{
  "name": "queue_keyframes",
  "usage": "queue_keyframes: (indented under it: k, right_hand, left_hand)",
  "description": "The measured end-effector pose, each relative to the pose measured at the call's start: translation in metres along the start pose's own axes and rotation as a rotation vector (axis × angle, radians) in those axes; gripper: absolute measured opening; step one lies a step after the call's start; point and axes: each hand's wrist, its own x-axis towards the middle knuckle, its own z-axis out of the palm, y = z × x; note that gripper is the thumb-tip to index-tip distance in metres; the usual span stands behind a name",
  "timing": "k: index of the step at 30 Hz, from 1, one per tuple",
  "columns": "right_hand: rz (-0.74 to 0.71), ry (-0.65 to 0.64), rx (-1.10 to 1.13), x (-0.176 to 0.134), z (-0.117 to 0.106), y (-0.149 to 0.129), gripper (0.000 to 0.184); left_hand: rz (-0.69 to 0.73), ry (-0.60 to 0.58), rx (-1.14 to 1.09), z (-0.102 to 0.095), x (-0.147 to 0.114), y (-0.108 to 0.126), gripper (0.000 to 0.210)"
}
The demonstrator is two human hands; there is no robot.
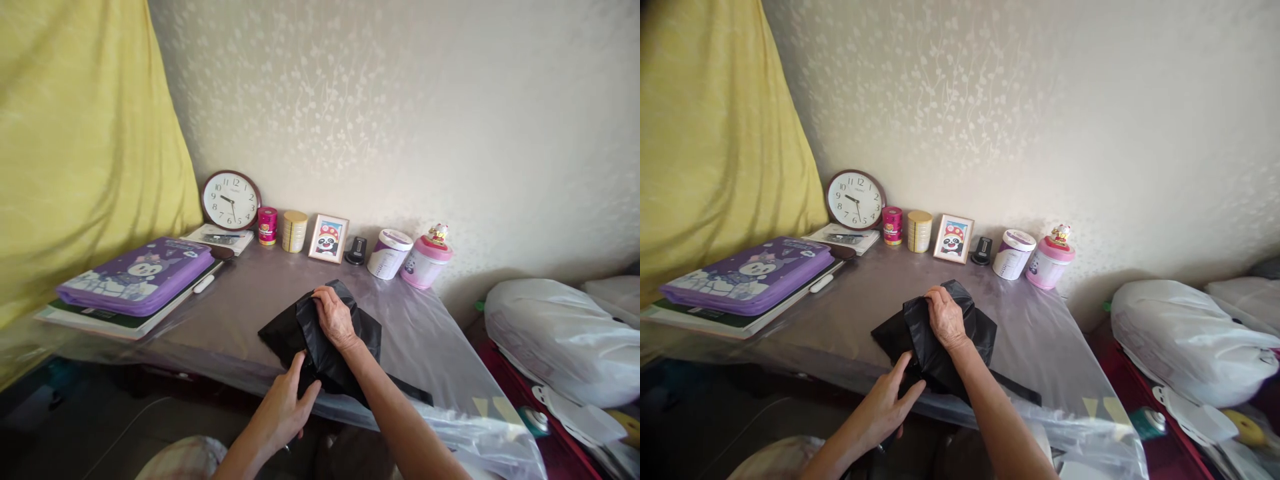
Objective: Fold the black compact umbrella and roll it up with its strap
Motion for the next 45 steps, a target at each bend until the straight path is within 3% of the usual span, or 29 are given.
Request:
queue_keyframes:
  k: [5,12,18,23,29,36,41,45]
  right_hand:
    - [0.033,-0.109,-0.077,0.003,0.01,-0.001,0.019]
    - [0.019,-0.252,-0.193,0.003,0.013,-0.002,0.017]
    - [0.005,-0.309,-0.241,0.004,0.013,-0.002,0.018]
    - [0.006,-0.332,-0.254,0.004,0.011,-0.002,0.018]
    - [0.014,-0.349,-0.258,0.003,0.01,-0.003,0.018]
    - [0.009,-0.286,-0.137,0.002,0.009,-0.001,0.019]
    - [0.018,-0.058,0.097,-0.02,-0.02,-0.002,0.022]
    - [-0.009,-0.087,0.12,-0.042,-0.036,0.01,0.022]
  left_hand:
    - [-0.011,0.003,0.105,0.0,0.0,0.001,0.058]
    - [0.031,0.114,0.412,0.004,-0.002,-0.001,0.061]
    - [0.066,0.142,0.382,0.003,-0.007,0.007,0.079]
    - [0.21,0.063,0.432,0.001,-0.006,0.006,0.06]
    - [0.18,0.078,0.429,0.003,-0.006,0.007,0.058]
    - [0.166,0.116,0.432,0.006,-0.004,0.001,0.057]
    - [0.161,0.12,0.457,0.007,-0.005,0.001,0.056]
    - [0.145,0.106,0.467,0.005,-0.006,0.006,0.057]
